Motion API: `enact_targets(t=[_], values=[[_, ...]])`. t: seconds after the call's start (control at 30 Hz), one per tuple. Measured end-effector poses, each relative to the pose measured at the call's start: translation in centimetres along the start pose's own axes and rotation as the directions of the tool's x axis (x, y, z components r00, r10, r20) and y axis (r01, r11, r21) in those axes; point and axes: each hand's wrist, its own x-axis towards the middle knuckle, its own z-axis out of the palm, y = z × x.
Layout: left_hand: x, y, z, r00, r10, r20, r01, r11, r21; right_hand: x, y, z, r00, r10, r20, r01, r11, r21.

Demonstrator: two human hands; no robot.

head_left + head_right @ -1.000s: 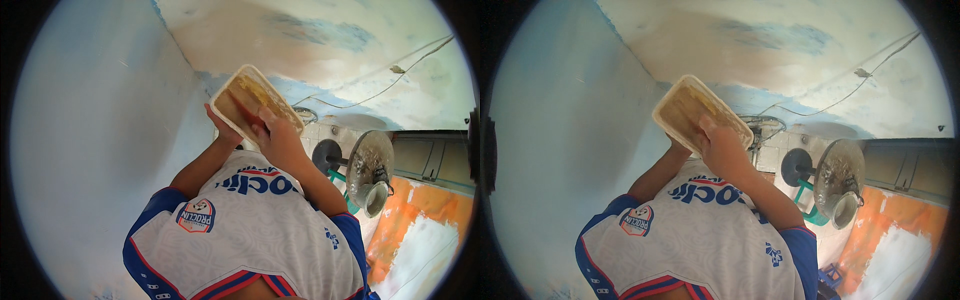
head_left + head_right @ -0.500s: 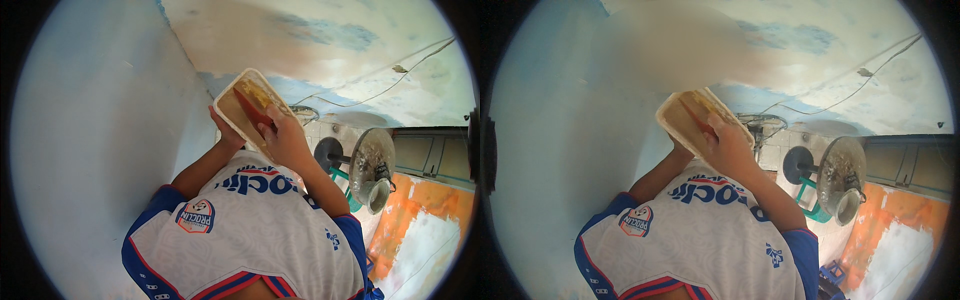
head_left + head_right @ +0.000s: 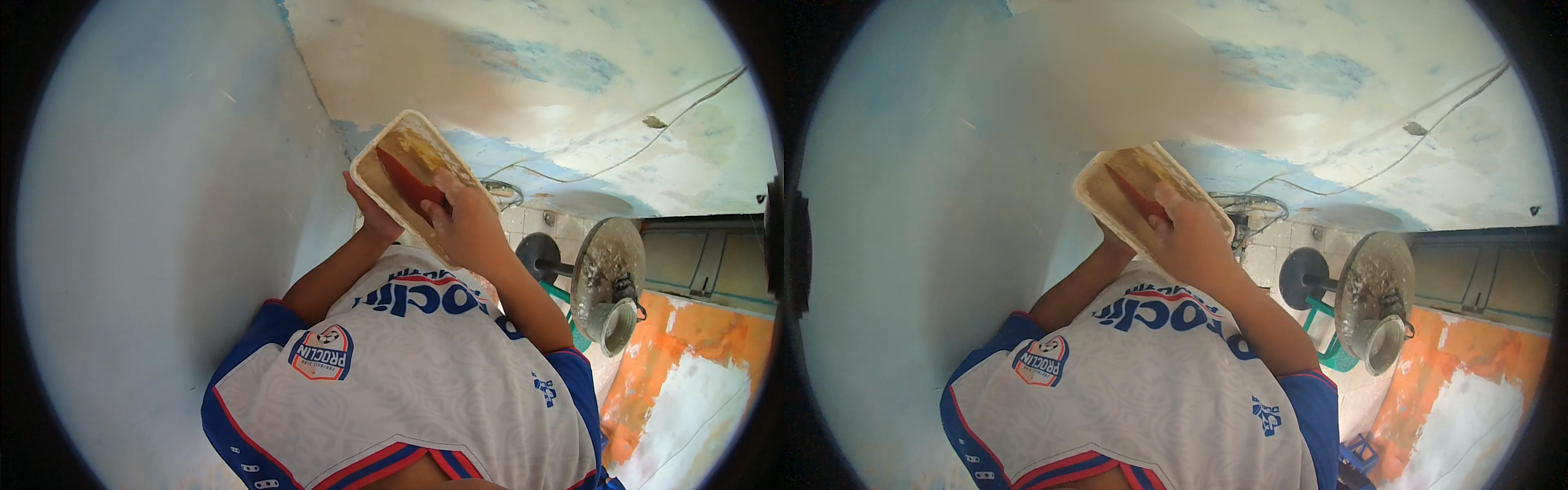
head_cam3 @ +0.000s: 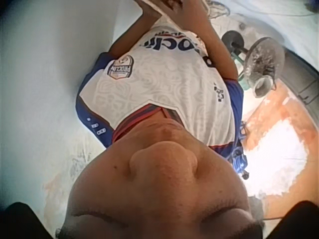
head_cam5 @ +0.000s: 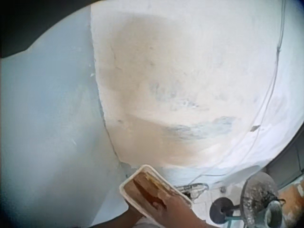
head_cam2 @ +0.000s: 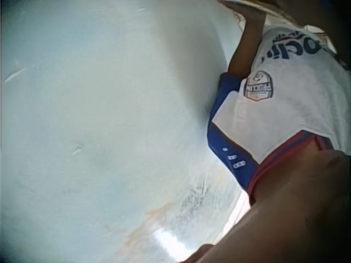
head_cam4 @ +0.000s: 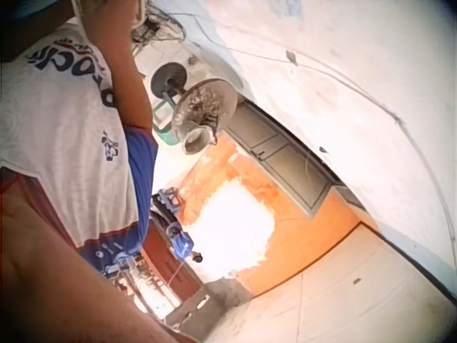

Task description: The person prepares a mixture in a bucket and then uses a spreader to apply and smooth it onto a ceiling surface.

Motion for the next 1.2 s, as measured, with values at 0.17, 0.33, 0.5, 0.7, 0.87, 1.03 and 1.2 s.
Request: enact_targets(t=[0.17, 0.33, 0.5, 0.7, 0.87, 1.03, 1.2], values=[[0.5, 0.3, 0.9, 1.0, 0.022, -0.022, -0.02, 0.998, 0.058, 0.7, 0.0, 0.6, 0.999, -0.027, -0.042, 0.017, 0.972, -0.235], [0.6, 0.7, 2.1, 0.993, 0.101, -0.062, -0.09, 0.984, 0.152, 1.0, 0.0, 0.9, 0.995, -0.099, -0.025, 0.086, 0.944, -0.318], [0.7, 1.0, 3.2, 0.988, 0.109, -0.107, -0.086, 0.976, 0.199, 1.0, -0.4, 0.4, 0.998, -0.068, 0.001, 0.065, 0.944, -0.324], [0.9, 1.4, 3.6, 0.992, 0.106, -0.073, -0.091, 0.979, 0.183, 0.9, -0.2, 0.6, 0.992, -0.12, -0.029, 0.105, 0.941, -0.321], [0.9, 1.3, 3.5, 0.988, 0.126, -0.084, -0.106, 0.972, 0.209, 0.8, -0.1, 0.8, 0.958, -0.232, -0.167, 0.166, 0.928, -0.333], [0.7, 1.2, 3.0, 0.992, 0.125, 0.024, -0.126, 0.986, 0.113, 1.1, 0.6, 0.3, 0.982, -0.15, -0.117, 0.12, 0.966, -0.229], [0.7, 0.3, 2.5, 0.991, 0.119, -0.056, -0.111, 0.985, 0.135, 1.0, 0.7, 0.1, 0.998, -0.042, -0.05, 0.035, 0.989, -0.146]])
